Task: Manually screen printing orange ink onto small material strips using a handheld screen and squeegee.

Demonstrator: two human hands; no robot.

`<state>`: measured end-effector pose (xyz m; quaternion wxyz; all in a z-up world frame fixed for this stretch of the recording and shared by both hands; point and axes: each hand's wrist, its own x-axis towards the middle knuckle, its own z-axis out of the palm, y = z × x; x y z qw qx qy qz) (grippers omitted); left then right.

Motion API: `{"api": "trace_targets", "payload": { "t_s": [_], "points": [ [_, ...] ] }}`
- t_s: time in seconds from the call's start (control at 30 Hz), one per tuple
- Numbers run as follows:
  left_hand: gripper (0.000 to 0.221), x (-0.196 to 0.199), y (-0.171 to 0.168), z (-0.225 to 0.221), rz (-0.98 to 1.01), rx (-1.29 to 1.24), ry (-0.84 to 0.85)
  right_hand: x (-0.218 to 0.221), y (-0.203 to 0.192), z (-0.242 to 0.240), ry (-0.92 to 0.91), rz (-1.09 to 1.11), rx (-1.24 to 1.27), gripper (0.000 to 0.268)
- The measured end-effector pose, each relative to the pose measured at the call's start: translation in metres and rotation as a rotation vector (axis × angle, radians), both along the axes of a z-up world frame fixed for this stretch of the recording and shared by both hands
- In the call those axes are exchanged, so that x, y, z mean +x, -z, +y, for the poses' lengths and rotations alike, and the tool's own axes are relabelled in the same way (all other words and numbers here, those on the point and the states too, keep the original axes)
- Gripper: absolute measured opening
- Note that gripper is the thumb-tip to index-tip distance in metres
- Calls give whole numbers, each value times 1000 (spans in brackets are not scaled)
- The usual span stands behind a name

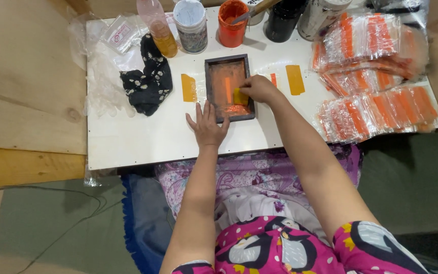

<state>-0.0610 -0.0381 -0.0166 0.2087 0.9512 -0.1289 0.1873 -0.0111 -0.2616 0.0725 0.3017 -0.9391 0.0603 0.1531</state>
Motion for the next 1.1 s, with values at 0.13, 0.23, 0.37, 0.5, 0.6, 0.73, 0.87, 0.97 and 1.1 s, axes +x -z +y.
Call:
{"api": "trace_targets", "payload": {
  "t_s": [0.13, 0.23, 0.37, 0.5, 0.6, 0.73, 0.87, 0.97, 1.1],
  "points": [
    [58, -1, -2, 0, 19, 12, -5, -8, 3, 14, -84, 31, -183, 32],
    [56, -1, -5, -1, 20, 25, -9, -11, 14, 16, -112, -18, -212, 31],
    [58, -1, -3, 0, 28, 17, -2, -20, 25, 20, -151, -206, -255, 25],
    [57, -2, -8, 0, 47, 20, -3, -28, 71, 24, -310, -569, -388, 18],
    [57, -1, -3, -2, 13, 24, -9, -42, 69, 26, -395, -639, -431, 7],
    [56, -2, -7, -2, 0, 25, -11, -40, 72, 20, -432, -602, -447, 9],
    [56, -3, -10, 0, -7, 19, -3, -27, 37, 11, -184, -235, -140, 19],
    [57, -2, -14, 0, 24, 20, 2, -9, 23, 6, -26, -207, -1, 23],
    [57, -1, -13, -1, 33, 12, 8, 27, 27, 5, 94, -283, 32, 20]
  ]
}}
